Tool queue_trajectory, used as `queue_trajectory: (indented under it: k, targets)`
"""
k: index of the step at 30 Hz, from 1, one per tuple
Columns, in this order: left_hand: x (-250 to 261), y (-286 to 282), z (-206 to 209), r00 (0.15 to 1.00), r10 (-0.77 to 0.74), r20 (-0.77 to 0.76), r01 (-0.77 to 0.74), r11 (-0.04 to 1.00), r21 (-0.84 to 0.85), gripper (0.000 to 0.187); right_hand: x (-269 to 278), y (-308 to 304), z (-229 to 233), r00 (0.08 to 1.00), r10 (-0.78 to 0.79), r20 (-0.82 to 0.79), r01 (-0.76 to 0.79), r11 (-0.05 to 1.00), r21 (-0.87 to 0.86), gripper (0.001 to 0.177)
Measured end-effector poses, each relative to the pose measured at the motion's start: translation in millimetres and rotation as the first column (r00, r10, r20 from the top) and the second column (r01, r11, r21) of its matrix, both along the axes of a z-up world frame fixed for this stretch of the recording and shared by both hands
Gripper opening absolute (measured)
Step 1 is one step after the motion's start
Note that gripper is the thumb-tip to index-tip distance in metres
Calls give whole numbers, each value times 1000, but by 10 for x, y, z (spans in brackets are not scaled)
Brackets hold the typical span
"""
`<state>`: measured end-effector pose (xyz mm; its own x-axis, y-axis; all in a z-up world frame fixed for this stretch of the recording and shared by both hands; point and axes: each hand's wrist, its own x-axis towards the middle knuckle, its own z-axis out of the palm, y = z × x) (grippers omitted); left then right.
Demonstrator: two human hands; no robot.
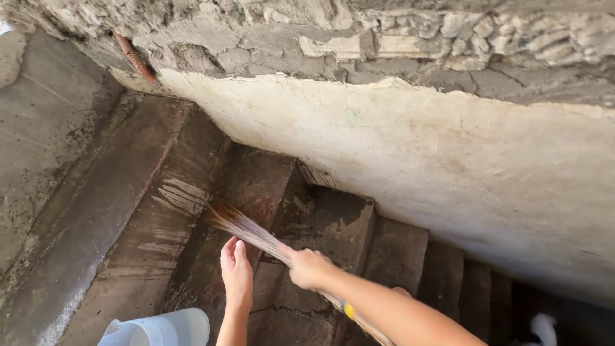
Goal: Cleaning concrete stairs by splashing water and sweeping with a broom.
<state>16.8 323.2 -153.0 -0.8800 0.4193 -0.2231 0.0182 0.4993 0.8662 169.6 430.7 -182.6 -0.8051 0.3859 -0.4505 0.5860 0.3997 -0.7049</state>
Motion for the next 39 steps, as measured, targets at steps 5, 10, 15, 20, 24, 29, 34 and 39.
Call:
queue_trajectory:
  k: [5, 10, 15, 20, 24, 29, 34, 39]
  targets:
    - [43, 193, 51, 998, 53, 35, -55, 997, 53, 49, -357, 870, -327, 933, -310, 183, 349, 654, -672, 91]
    - [-39, 353, 27, 996, 64, 67, -66, 998, 24, 49, -122, 854, 341, 827, -512, 232, 461, 382, -801, 88]
    - [-246, 564, -172, 1000, 6, 10, -7, 991, 137, 50, -546, 810, 50, 946, -317, 72, 238, 523, -818, 88]
    - [-47, 872, 340, 982, 8, 191, -12, 1000, 22, 52, -112, 1101, 225, 837, -539, 100, 315, 324, -892, 76]
    - [-80, 816, 99, 980, 6, 201, -18, 998, 58, 52, -135, 898, 516, 864, -451, 223, 329, 170, -929, 72]
    - [-8, 811, -196, 971, -13, 238, -10, 995, 94, 54, -764, 1050, -466, 871, -482, 91, 143, 71, -987, 57]
    - [130, 1009, -86, 875, 27, 483, -27, 1000, -8, 59, -395, 861, 17, 851, -519, 80, 276, 311, -909, 53]
    - [-240, 1059, -442, 891, 69, 448, 65, 959, -277, 47, -193, 730, 350, 878, -454, 150, 319, 322, -891, 56]
